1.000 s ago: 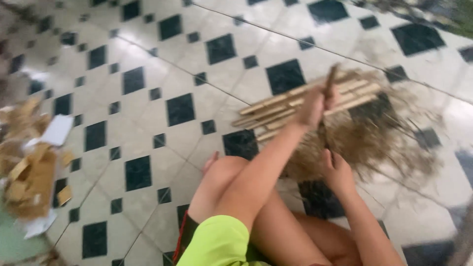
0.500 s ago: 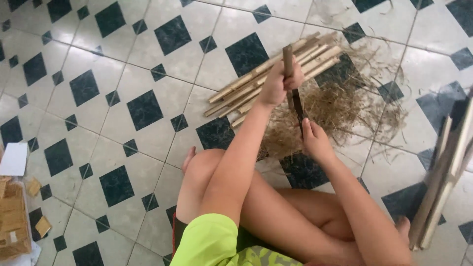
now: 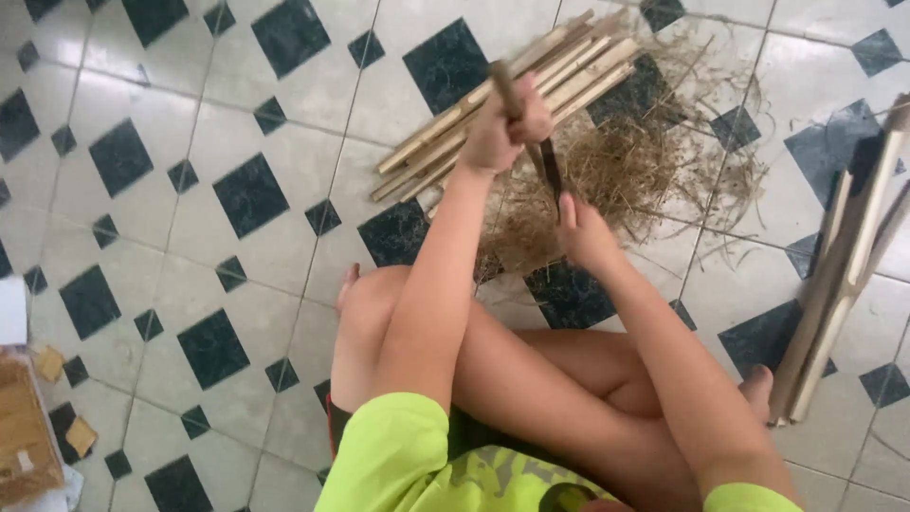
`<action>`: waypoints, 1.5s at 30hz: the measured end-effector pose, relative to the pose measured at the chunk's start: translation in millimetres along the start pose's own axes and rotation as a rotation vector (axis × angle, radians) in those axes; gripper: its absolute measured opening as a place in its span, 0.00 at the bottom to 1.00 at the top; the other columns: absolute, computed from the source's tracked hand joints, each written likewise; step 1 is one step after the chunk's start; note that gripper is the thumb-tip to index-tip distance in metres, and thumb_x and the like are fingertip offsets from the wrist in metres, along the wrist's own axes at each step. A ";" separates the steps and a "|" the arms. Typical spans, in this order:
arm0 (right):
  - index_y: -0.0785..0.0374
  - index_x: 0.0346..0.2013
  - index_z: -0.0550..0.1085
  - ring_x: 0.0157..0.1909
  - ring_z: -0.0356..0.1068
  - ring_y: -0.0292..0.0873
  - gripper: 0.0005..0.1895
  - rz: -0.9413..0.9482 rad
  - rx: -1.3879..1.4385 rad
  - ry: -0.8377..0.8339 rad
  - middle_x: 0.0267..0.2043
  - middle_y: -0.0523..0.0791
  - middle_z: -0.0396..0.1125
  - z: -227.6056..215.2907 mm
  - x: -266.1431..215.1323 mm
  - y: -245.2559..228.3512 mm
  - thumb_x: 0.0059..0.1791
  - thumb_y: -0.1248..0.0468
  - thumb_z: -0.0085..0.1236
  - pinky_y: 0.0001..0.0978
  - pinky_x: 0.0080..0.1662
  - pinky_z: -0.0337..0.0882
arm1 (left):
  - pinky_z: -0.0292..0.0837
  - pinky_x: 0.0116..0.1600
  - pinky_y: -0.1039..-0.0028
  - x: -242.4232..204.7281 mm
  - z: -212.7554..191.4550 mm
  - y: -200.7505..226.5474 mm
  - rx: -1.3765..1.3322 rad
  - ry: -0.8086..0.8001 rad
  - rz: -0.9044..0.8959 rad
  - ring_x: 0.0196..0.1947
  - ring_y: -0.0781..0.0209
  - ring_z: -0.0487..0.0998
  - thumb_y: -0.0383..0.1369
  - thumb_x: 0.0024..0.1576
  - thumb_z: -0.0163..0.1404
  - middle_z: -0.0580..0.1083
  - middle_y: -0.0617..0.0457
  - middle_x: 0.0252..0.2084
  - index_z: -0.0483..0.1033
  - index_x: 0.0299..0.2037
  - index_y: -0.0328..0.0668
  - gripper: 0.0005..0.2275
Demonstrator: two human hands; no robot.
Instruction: Scraping the outer layer of bamboo sticks using a knife to remove fibers.
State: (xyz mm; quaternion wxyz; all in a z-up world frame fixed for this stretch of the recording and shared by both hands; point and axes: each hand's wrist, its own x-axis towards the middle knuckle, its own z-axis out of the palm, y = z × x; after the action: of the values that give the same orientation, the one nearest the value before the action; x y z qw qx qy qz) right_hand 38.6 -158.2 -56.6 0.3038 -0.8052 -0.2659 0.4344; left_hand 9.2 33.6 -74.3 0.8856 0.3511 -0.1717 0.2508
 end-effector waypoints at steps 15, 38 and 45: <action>0.65 0.22 0.63 0.18 0.54 0.41 0.21 -0.203 0.007 0.102 0.17 0.45 0.57 -8.2 -11.3 -9.3 0.52 0.54 0.30 0.33 0.25 0.58 | 0.43 0.17 0.85 11.5 17.6 0.6 0.328 -0.032 -0.120 0.10 0.73 0.51 0.37 0.58 0.35 0.53 0.62 0.11 0.57 0.19 0.46 0.14; 0.67 0.25 0.67 0.26 0.64 0.54 0.21 -0.135 -0.126 0.164 0.23 0.53 0.65 6.7 -6.3 10.9 0.51 0.54 0.33 0.42 0.32 0.64 | 0.47 0.21 0.82 16.7 65.4 4.4 0.679 0.439 0.255 0.13 0.69 0.50 0.27 0.54 0.23 0.54 0.59 0.12 0.56 0.15 0.46 0.15; 0.65 0.26 0.67 0.23 0.62 0.48 0.19 -0.163 -0.055 0.165 0.22 0.48 0.63 2.1 -21.8 -9.1 0.51 0.55 0.33 0.37 0.30 0.63 | 0.49 0.24 0.81 16.7 80.1 15.6 0.698 0.530 0.308 0.16 0.70 0.52 0.49 0.56 0.24 0.56 0.60 0.16 0.55 0.18 0.46 0.20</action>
State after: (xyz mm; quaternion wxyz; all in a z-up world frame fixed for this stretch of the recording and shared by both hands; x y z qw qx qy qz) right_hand 24.7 -166.6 -39.3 0.3368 -0.8220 -0.3162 0.3329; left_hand 3.7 -7.9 -2.3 0.6802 0.5224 0.1050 0.5033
